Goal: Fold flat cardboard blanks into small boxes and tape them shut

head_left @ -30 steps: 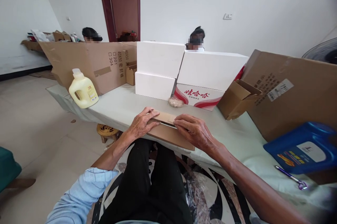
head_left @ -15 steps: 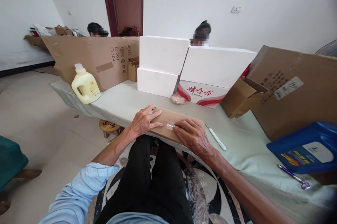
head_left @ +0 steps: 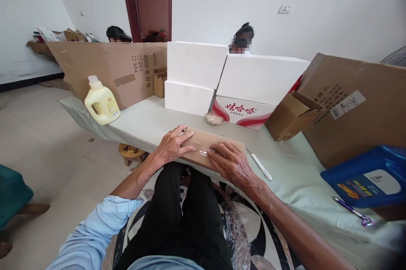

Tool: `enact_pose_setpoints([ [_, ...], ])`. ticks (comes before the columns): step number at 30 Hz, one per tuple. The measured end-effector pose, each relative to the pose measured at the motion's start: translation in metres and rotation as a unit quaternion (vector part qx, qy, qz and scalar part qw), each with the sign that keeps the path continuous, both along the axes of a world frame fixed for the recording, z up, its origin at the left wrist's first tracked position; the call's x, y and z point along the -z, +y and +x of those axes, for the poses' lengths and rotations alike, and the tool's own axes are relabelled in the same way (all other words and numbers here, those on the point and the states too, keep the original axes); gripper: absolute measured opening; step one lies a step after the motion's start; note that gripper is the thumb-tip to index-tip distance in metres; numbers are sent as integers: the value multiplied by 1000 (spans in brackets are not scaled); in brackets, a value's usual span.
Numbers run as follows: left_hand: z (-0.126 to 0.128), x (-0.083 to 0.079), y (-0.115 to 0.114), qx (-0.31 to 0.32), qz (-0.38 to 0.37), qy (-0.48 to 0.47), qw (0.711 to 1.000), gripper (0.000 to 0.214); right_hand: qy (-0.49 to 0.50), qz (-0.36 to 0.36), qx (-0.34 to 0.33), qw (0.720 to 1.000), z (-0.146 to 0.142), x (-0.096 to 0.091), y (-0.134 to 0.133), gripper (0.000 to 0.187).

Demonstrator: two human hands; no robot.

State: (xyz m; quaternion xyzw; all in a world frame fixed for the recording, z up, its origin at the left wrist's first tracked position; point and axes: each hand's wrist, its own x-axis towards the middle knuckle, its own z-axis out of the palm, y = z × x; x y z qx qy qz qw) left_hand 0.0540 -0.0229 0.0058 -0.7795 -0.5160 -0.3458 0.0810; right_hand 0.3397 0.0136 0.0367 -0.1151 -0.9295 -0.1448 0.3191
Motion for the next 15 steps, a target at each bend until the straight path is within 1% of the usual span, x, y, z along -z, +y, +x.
enact_pose_setpoints([
  [4, -1, -2, -1, 1, -16, 2, 1000, 63, 12, 2, -11, 1000, 0, -1, 0, 19],
  [10, -3, -7, -4, 19, -41, -3, 999, 75, 25, -15, -14, 999, 0, -3, -4, 24],
  [12, -3, -9, -5, 23, -47, -7, 999, 79, 28, -18, -12, 999, 0, -4, -6, 23],
  [15, -3, -10, -6, 20, -55, -10, 998, 79, 33, -15, -8, 999, 1, -5, -8, 20],
])
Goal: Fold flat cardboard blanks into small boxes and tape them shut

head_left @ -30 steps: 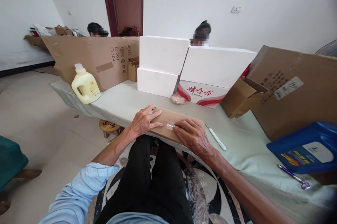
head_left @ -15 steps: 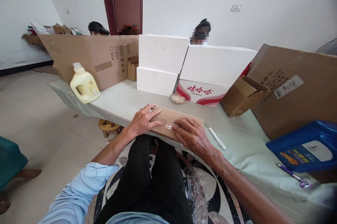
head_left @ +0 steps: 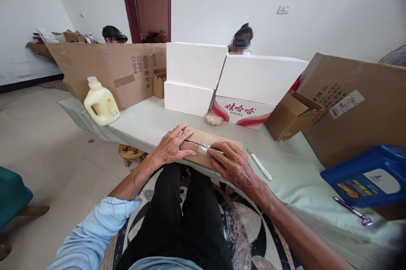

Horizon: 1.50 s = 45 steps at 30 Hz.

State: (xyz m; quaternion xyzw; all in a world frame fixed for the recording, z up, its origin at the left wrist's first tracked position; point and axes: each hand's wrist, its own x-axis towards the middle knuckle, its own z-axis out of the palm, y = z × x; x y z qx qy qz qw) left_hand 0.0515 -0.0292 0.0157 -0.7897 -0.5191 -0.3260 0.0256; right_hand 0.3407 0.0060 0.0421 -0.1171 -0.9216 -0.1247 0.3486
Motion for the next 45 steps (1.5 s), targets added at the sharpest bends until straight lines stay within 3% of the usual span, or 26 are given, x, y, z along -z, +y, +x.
enact_pose_setpoints([
  [10, 2, 1, -1, -1, 5, 0, 1000, 75, -22, 18, 9, 1000, -1, 1, -1, 13],
  [20, 1, 0, -2, 1, -6, -4, 1000, 78, 6, -31, 3, 1000, 8, 2, -6, 28],
  [28, -1, -4, -5, -1, -23, -10, 1000, 88, 44, -22, 6, 999, 13, -1, -5, 31],
  [35, 0, 2, -2, -7, -3, -10, 1000, 79, 1, -18, 23, 1000, 8, 3, -5, 33],
  [45, 1, 7, 0, 4, 17, -19, 1000, 78, -44, 19, 49, 998, -1, 6, -6, 20],
])
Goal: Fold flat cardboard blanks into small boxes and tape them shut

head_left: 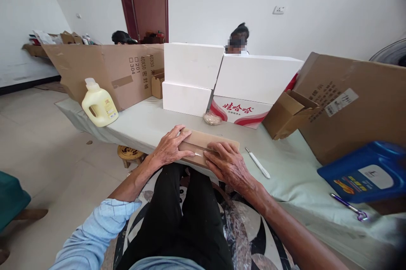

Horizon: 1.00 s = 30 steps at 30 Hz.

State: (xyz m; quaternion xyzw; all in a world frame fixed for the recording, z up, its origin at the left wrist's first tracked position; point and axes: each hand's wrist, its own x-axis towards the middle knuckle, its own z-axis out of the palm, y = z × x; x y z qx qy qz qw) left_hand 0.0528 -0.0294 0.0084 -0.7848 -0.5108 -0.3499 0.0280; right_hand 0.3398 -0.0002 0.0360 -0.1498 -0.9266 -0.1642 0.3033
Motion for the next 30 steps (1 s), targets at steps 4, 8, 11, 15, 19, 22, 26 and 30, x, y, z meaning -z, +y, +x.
enact_pose_setpoints([
  [4, 0, 1, 0, -5, 0, 0, 1000, 80, 3, -1, -2, 1000, -1, -1, -1, 19],
  [8, 0, 1, 0, -7, 3, 4, 1000, 80, 4, 2, -9, 1000, 3, 2, -2, 21],
  [11, 0, 1, 1, -6, 4, 7, 1000, 80, 4, 0, -13, 1000, 5, 7, -2, 23],
  [15, -1, 2, 1, -2, 3, 4, 1000, 79, 1, -1, 0, 1000, 4, 12, -1, 22],
  [19, -1, 0, 0, -2, -3, -2, 1000, 80, 20, 5, -16, 1000, 7, 11, -5, 25],
  [22, -3, -3, -1, 4, -17, -5, 1000, 84, 61, -8, -20, 998, 15, 8, -8, 27],
  [26, -6, -6, -1, 21, -33, -3, 999, 100, 102, -25, 0, 994, 29, 5, -7, 32],
  [30, -9, -6, -1, 55, -48, 6, 997, 116, 115, -27, 23, 993, 37, 8, -1, 32],
])
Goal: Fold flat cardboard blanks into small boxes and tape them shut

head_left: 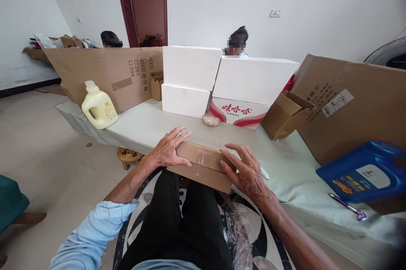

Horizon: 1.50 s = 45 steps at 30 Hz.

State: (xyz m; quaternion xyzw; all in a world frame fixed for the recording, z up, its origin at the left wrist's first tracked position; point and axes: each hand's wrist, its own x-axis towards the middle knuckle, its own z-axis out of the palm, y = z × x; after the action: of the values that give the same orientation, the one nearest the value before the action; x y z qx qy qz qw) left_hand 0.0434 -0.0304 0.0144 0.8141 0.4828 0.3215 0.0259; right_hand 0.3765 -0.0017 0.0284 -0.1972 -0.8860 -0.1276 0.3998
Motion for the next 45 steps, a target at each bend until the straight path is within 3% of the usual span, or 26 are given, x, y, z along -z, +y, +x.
enact_pose_setpoints([
  [4, -1, 1, 0, 2, -19, -17, 1000, 110, -6, -6, -1, 1000, 0, 3, 1, 31],
  [11, 2, -1, 0, 30, -16, -60, 998, 68, -10, -40, 1, 999, -1, 1, 3, 30],
  [14, 6, -2, -4, 37, -3, -71, 997, 60, -6, -62, 2, 998, -1, -2, 7, 28],
  [23, 31, -5, -11, -40, -34, -39, 998, 91, -4, -83, 6, 997, -2, 0, 12, 31],
  [33, 23, -2, -6, -13, -49, -36, 998, 105, -2, -94, 6, 996, 0, 2, 11, 34],
  [41, 5, -3, -7, 58, -75, -8, 995, 145, -2, -112, -14, 994, 4, 2, 10, 40],
  [45, 5, -6, -18, 63, -62, 29, 996, 140, -11, -116, -21, 993, 8, 0, 9, 41],
])
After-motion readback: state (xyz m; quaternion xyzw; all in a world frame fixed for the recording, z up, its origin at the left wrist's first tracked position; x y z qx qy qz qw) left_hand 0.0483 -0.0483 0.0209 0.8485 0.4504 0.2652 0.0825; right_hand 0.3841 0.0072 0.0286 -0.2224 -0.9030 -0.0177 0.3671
